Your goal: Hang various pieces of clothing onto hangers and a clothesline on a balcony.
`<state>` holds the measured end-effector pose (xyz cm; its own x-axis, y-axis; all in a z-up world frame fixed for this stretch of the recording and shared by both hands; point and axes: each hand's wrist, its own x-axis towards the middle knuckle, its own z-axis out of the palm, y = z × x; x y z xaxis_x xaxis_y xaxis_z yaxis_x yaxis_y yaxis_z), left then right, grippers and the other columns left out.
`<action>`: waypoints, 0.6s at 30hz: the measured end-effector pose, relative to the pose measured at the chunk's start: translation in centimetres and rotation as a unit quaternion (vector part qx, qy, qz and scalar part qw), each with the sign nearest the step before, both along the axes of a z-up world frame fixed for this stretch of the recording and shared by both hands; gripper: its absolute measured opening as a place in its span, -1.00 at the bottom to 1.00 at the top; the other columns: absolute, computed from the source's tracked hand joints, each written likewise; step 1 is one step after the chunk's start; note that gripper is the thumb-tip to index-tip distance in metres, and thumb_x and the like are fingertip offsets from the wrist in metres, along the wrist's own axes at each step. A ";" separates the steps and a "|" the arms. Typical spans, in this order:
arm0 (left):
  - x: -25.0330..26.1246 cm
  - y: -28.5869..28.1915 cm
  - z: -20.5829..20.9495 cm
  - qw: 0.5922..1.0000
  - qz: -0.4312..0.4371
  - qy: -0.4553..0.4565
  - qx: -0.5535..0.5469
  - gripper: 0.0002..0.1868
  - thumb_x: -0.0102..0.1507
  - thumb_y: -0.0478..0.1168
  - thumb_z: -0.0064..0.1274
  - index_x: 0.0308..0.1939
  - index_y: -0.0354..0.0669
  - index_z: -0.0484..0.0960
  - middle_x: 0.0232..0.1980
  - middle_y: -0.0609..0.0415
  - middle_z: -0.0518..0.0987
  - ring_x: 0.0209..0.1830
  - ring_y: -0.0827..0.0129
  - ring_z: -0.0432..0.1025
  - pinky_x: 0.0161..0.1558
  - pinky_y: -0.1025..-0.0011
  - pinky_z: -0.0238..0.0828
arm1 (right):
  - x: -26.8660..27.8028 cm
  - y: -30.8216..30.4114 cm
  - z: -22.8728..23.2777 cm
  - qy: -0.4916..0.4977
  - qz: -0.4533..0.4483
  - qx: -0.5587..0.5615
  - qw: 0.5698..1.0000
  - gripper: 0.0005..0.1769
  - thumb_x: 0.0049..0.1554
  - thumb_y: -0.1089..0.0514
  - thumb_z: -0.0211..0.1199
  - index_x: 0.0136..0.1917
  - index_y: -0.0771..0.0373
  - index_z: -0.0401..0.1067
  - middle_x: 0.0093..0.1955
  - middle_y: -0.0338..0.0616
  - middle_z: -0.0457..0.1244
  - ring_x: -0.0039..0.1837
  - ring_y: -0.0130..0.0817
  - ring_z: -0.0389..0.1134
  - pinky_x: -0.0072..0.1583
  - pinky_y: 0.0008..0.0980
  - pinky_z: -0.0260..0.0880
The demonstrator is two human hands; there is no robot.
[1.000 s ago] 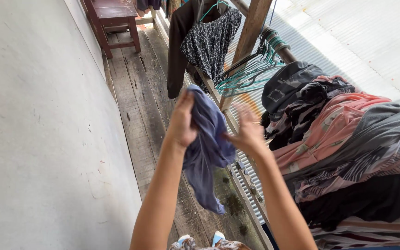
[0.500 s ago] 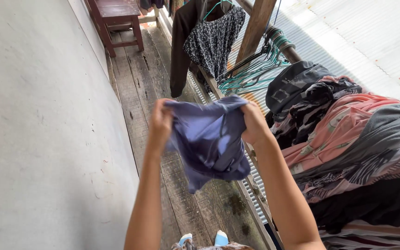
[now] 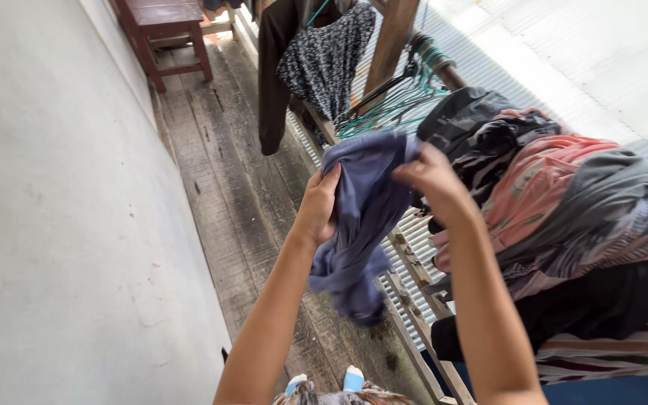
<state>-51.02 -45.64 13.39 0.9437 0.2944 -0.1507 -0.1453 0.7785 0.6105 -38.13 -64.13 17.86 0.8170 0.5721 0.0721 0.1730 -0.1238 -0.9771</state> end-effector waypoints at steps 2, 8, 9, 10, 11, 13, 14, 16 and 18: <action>1.3 -0.2 -0.4 1.000 -0.009 -0.025 -0.008 -0.75 0.43 -0.12 -0.05 0.06 -0.18 0.56 -0.13 0.16 0.63 -0.24 0.45 0.52 -0.19 0.41 0.51 | -0.4 -0.6 -6.0 -0.049 -0.001 -0.058 0.997 -0.25 0.03 0.00 0.45 0.36 0.33 0.23 0.13 -0.04 0.30 0.14 -0.29 0.33 0.16 -0.20 0.39; -1.7 0.5 5.8 0.999 -0.007 -0.045 0.013 -0.70 0.39 -0.02 -0.01 0.07 -0.11 0.58 -0.17 0.14 0.62 -0.26 0.41 0.52 -0.18 0.36 0.53 | -6.1 0.9 -13.8 0.009 0.005 -0.193 0.981 0.26 -0.01 -0.11 0.51 0.71 0.17 -0.17 0.10 0.14 0.29 0.04 -0.14 0.37 0.01 -0.17 0.38; -2.2 1.0 6.6 0.996 -0.003 -0.084 0.029 -0.68 0.39 -0.01 0.00 0.09 -0.11 0.59 -0.17 0.11 0.62 -0.25 0.40 0.51 -0.15 0.37 0.53 | -6.7 1.4 -13.8 0.106 0.005 -0.202 0.974 0.21 -0.08 -0.02 0.43 0.72 0.07 -0.07 -0.09 0.22 0.36 -0.18 -0.07 0.45 -0.18 -0.17 0.41; -2.7 1.9 6.8 0.996 -0.002 -0.086 0.032 -0.68 0.39 -0.01 0.00 0.09 -0.11 0.59 -0.17 0.11 0.62 -0.25 0.40 0.51 -0.15 0.37 0.53 | -6.1 1.7 -14.7 0.103 0.006 -0.200 0.974 0.21 -0.08 -0.02 0.43 0.72 0.07 -0.07 -0.09 0.22 0.36 -0.18 -0.07 0.45 -0.18 -0.17 0.41; -3.1 2.7 6.9 0.993 0.014 -0.110 0.037 -0.68 0.39 -0.04 0.04 0.12 -0.12 0.58 -0.13 0.13 0.63 -0.20 0.40 0.52 -0.11 0.36 0.52 | -5.5 1.9 -15.7 0.094 0.022 -0.225 0.969 -0.14 -0.03 0.03 0.42 0.48 0.24 0.21 -0.09 0.13 0.40 -0.16 -0.16 0.47 -0.19 -0.24 0.49; -4.4 4.3 6.7 0.990 0.035 -0.132 0.040 -0.67 0.38 -0.08 0.07 0.15 -0.13 0.57 -0.08 0.14 0.64 -0.14 0.41 0.53 -0.07 0.36 0.51 | -5.1 2.2 -15.1 0.084 0.044 -0.254 0.963 -0.44 0.02 0.09 0.41 0.25 0.40 0.49 -0.09 0.04 0.45 -0.14 -0.25 0.49 -0.21 -0.32 0.57; -5.0 5.2 6.5 0.986 0.051 -0.146 0.068 -0.64 0.38 -0.09 0.14 0.18 -0.18 0.53 -0.02 0.11 0.62 -0.07 0.38 0.53 0.00 0.32 0.51 | -5.1 2.4 -13.5 0.219 0.034 -0.041 0.974 -0.53 0.05 0.18 0.36 0.21 0.42 0.45 -0.06 0.01 0.44 -0.10 -0.24 0.51 -0.11 -0.26 0.60; -6.0 6.4 6.0 0.980 0.071 -0.159 0.095 -0.58 0.38 -0.10 0.21 0.21 -0.23 0.49 0.04 0.09 0.61 0.00 0.34 0.52 0.08 0.28 0.50 | -5.1 2.8 -11.3 0.343 0.027 0.170 0.924 -0.61 0.08 0.27 0.30 0.17 0.44 0.40 -0.02 -0.02 0.43 -0.07 -0.24 0.53 -0.01 -0.20 0.63; -6.8 7.1 5.3 0.879 0.137 -0.093 0.447 -0.29 0.25 0.06 0.33 0.34 -0.20 0.42 0.18 0.01 0.58 0.22 0.26 0.47 0.31 0.29 0.37 | -4.8 3.4 -10.1 0.385 0.057 0.254 0.885 -0.71 0.17 0.29 0.20 0.17 0.39 0.39 0.01 -0.02 0.42 -0.07 -0.25 0.51 0.04 -0.21 0.60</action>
<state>-57.85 -38.52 18.68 0.8029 0.4359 0.4065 -0.4149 -0.0809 0.9063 -42.92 -60.76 7.80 0.6750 0.7074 -0.2094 -0.5859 0.3414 -0.7350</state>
